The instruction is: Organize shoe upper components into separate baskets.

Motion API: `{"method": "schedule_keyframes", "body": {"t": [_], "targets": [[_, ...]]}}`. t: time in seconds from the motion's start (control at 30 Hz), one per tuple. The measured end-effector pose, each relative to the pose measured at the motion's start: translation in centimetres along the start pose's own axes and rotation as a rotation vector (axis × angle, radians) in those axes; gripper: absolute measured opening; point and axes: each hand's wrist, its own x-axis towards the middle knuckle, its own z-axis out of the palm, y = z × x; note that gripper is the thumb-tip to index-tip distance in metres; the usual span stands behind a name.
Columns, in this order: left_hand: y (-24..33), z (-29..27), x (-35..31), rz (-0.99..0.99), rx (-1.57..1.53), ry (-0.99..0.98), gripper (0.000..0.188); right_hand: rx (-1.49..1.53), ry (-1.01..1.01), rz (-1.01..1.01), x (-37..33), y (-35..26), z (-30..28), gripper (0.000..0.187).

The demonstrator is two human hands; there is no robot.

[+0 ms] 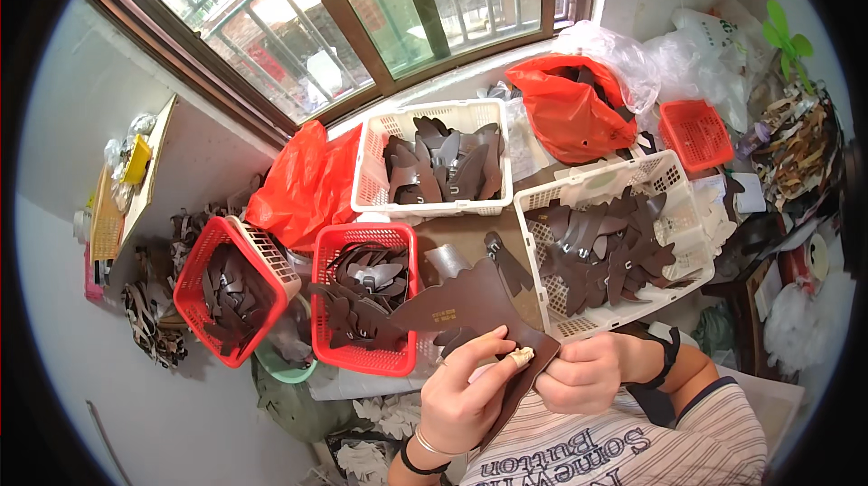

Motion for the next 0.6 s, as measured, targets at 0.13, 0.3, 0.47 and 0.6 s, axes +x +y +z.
{"method": "schedule_keyframes", "body": {"t": [0.13, 0.3, 0.47, 0.6], "targets": [[0.5, -0.5, 0.7, 0.037, 0.104, -0.130, 0.022, 0.006, -0.038, -0.011, -0.1, 0.3, -0.1, 0.012], [-0.5, 0.3, -0.2, -0.124, -0.024, -0.298, 0.018, 0.117, -0.149, -0.039, -0.8, 0.0, 0.7, 0.009], [-3.8, 2.1, -1.9, -0.322, -0.233, -0.522, 0.017, 0.200, -0.289, 0.018, -2.4, -1.9, 1.8, 0.013], [-6.0, 3.9, -4.1, -0.492, -0.566, -0.510, 0.009, 0.290, -0.295, 0.093, -3.1, -2.5, 3.0, 0.012]]}}
